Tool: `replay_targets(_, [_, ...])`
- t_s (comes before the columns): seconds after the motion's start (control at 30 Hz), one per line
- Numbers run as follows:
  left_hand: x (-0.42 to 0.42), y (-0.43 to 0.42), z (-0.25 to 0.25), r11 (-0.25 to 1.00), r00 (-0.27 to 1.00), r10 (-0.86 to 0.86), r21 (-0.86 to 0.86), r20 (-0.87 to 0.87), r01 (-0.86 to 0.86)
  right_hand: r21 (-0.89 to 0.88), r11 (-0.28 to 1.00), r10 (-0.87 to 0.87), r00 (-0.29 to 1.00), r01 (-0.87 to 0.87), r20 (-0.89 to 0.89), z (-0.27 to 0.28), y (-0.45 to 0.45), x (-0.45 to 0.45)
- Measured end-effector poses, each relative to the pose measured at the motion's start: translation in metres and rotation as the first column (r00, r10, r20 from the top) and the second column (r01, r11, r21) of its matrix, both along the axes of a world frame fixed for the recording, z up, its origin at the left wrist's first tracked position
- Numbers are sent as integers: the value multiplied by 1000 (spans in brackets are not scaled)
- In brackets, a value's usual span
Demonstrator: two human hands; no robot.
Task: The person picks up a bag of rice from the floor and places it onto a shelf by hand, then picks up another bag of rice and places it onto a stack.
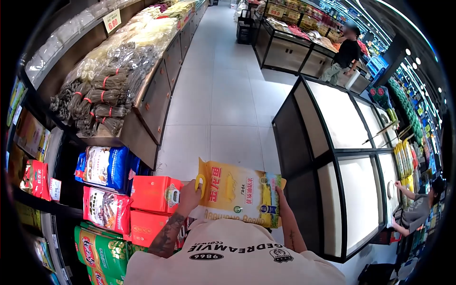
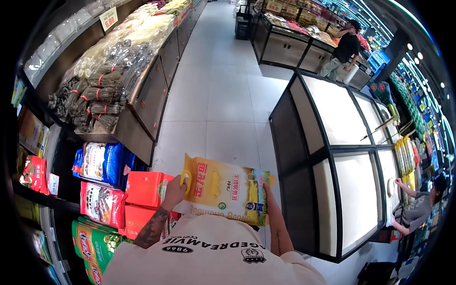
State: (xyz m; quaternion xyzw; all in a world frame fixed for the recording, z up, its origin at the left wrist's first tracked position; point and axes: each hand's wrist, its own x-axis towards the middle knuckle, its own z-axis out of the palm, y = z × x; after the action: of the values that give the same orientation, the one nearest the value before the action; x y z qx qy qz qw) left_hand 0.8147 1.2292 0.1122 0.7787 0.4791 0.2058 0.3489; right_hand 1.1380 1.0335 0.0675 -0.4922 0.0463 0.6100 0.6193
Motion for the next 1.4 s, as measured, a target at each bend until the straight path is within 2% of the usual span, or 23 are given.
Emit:
replay_targets(0.17, [-11, 50, -4, 992, 992, 120, -29, -22, -121, -28, 996, 79, 997, -79, 12, -10, 78, 4])
replay_targets(0.23, [-17, 64, 1, 981, 982, 190, -42, -15, -191, -60, 986, 155, 987, -153, 37, -8, 116, 6])
replay_targets(0.33, [-34, 88, -27, 950, 950, 311, -7, 9, -311, -105, 956, 278, 960, -274, 22, -8, 180, 4])
replay_targets(0.43, [-45, 106, -16, 893, 893, 450, 6, 14, -450, -91, 890, 448, 894, -446, 4, -20, 261, -3])
replay_targets(0.47, [-50, 110, -15, 859, 859, 511, -3, -31, -511, -79, 858, 510, 860, -508, 1, -24, 289, -6])
replay_targets(0.53, [-55, 121, -9, 769, 766, 634, -18, -107, -639, -47, 770, 637, 771, -636, 6, -24, 354, -10])
replay_targets(0.67, [-58, 119, 20, 565, 559, 823, 42, -102, -824, 2, 560, 828, 559, -829, -45, -7, 461, -45])
replay_targets(0.7, [-56, 115, 21, 501, 498, 865, 56, -53, -864, -19, 517, 855, 517, -856, -29, -4, 481, -56])
replay_targets(0.77, [-46, 105, 18, 348, 345, 931, 2, -120, -937, -43, 366, 928, 368, -930, -54, -11, 516, -73])
replay_targets(0.8, [-43, 100, 16, 272, 272, 950, -20, -157, -962, -50, 292, 953, 295, -955, -70, -16, 529, -85])
replay_targets(0.9, [-36, 87, 20, 92, 91, 993, 20, -81, -996, -50, 172, 980, 176, -984, -97, -20, 561, -126])
replay_targets(0.97, [-37, 82, 27, -6, -6, 998, 3, -70, -1000, -39, 111, 992, 113, -993, -53, -27, 577, -156])
replay_targets(1.03, [-45, 78, 28, -58, -59, 997, 22, -45, -998, -4, 27, 996, 27, -1000, -88, -21, 592, -185])
replay_targets(1.13, [-74, 71, 35, -77, -82, 996, 99, -47, -992, -6, -43, 996, -43, -999, -79, 5, 600, -229])
replay_targets(1.23, [-120, 80, 58, -91, -97, 995, 195, -23, -977, 112, 7, 1000, 4, -994, -27, 21, 603, -276])
replay_targets(1.33, [-196, 85, 128, 148, 101, 987, 477, -123, -866, 269, 108, 994, 98, -957, -51, 50, 590, -336])
replay_targets(1.37, [-221, 89, 155, 155, 61, 980, 541, -188, -827, 351, 108, 992, 78, -930, -99, 78, 584, -356])
replay_targets(1.4, [-237, 102, 198, 190, 124, 981, 609, -148, -770, 419, 119, 990, 76, -900, -118, 111, 578, -372])
